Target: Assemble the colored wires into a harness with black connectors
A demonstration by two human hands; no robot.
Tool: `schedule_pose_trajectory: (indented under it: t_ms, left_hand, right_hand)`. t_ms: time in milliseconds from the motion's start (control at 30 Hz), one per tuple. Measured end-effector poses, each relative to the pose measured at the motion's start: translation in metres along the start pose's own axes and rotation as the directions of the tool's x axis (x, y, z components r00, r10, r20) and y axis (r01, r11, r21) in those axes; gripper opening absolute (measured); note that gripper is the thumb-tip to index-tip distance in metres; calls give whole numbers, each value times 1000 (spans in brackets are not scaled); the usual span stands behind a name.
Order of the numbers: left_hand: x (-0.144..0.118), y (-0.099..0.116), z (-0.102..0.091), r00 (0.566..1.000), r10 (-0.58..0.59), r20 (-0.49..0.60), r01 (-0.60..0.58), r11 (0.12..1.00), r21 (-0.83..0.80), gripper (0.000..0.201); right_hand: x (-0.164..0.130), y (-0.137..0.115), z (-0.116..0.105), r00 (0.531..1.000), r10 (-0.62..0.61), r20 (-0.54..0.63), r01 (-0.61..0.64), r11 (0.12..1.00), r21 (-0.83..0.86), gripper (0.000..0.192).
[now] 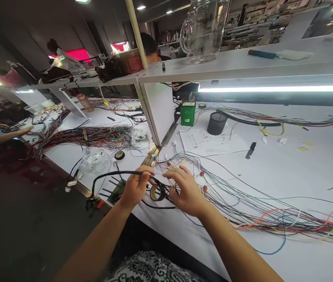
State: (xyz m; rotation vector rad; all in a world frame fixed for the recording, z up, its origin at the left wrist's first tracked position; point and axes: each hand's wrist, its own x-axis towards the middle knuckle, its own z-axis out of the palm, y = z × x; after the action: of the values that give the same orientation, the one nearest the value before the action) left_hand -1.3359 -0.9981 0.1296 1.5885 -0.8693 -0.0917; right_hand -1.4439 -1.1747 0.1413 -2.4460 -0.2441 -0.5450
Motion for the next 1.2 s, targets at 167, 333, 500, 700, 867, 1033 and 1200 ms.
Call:
schedule_pose_trajectory:
  t_ms: [167,333,500,700,867,1033,1200]
  left_hand:
    - [-3,-4,10,984,-176,-39,170,978,-124,34]
    - [-15,-6,23,949,-276,151,306,921,-242,35]
    - [-22,-6,29,973,-227,30,227,946,-229,35]
    - [-15,1,17,985,89,150,-105,990,99,30]
    - [4,2,9,870,344,352,-409,903,128,32]
    - [17,3,10,887,340,313,-404,900,167,27]
    - [24,1,24,987,42,156,-72,980,187,36]
  right_hand:
    - [-10,-6,16,986,-164,15,164,969,-183,49]
    - [-7,-3,26,991,-110,-80,107,993,-42,51]
    - [-12,7,12,993,53,-109,-62,994,-86,49]
    - [14,40,1,948,291,127,-261,943,-207,37]
    - [51,37,11,936,217,276,-164,966,-200,26]
    - [40,31,1,971,170,168,-172,985,-2,37]
    - [-1,17,-9,997,14,-82,0,986,169,37]
